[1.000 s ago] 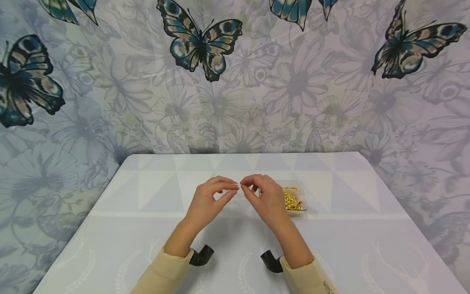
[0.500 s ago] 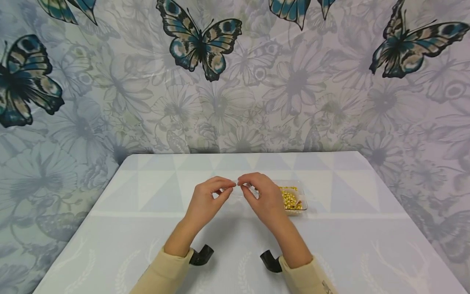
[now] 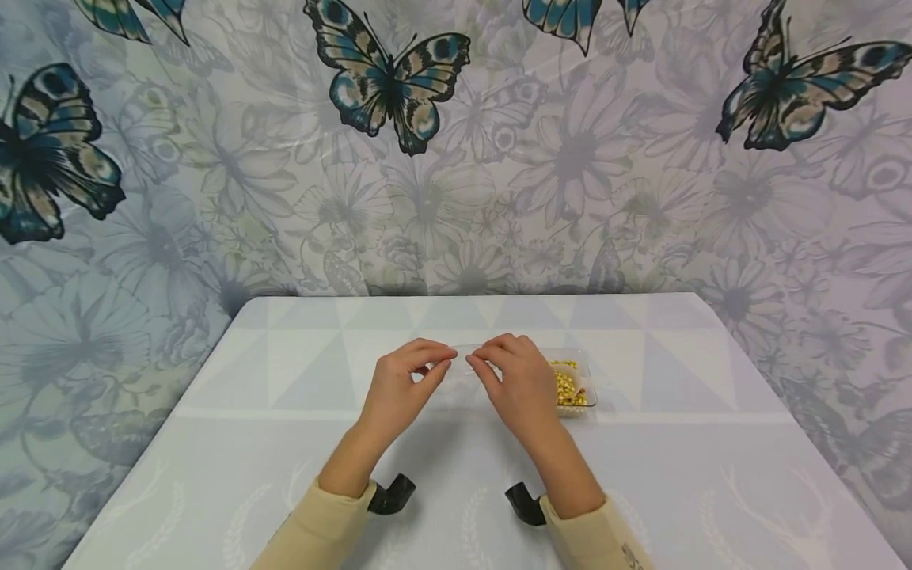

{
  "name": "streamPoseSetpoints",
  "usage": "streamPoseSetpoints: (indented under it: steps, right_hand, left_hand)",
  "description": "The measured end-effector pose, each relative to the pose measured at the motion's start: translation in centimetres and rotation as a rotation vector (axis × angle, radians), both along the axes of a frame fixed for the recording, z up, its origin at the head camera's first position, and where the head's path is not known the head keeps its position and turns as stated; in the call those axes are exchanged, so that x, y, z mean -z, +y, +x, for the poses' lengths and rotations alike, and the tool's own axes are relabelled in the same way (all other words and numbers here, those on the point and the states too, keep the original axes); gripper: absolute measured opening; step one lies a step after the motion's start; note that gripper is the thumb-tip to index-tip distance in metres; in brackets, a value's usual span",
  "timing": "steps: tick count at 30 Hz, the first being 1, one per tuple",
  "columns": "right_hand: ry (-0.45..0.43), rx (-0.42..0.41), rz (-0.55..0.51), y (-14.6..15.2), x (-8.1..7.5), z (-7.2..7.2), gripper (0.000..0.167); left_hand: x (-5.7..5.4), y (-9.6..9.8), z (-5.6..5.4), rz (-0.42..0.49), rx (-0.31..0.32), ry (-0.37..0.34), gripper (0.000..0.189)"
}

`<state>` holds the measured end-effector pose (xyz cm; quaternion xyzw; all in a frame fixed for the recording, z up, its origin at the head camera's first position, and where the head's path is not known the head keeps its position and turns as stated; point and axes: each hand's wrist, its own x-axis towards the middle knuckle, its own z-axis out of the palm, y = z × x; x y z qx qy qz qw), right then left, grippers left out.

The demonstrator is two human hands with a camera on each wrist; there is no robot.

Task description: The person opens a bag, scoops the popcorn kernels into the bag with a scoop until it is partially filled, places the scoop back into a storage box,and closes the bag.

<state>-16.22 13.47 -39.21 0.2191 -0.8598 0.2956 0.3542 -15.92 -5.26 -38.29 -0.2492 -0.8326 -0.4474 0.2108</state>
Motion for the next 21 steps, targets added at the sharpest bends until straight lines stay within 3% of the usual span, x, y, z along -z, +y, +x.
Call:
streamPoseSetpoints:
  steps: [8, 21]
  right_hand:
    - [-0.052, 0.068, 0.065, -0.2, -0.01, 0.26, 0.009]
    - [-0.016, 0.057, 0.096, -0.39, 0.3, 0.17, 0.024]
  left_hand:
    - [-0.04, 0.1, 0.09, -0.001, -0.012, -0.004, 0.015]
    - [0.15, 0.2, -0.03, -0.036, -0.041, -0.022, 0.016]
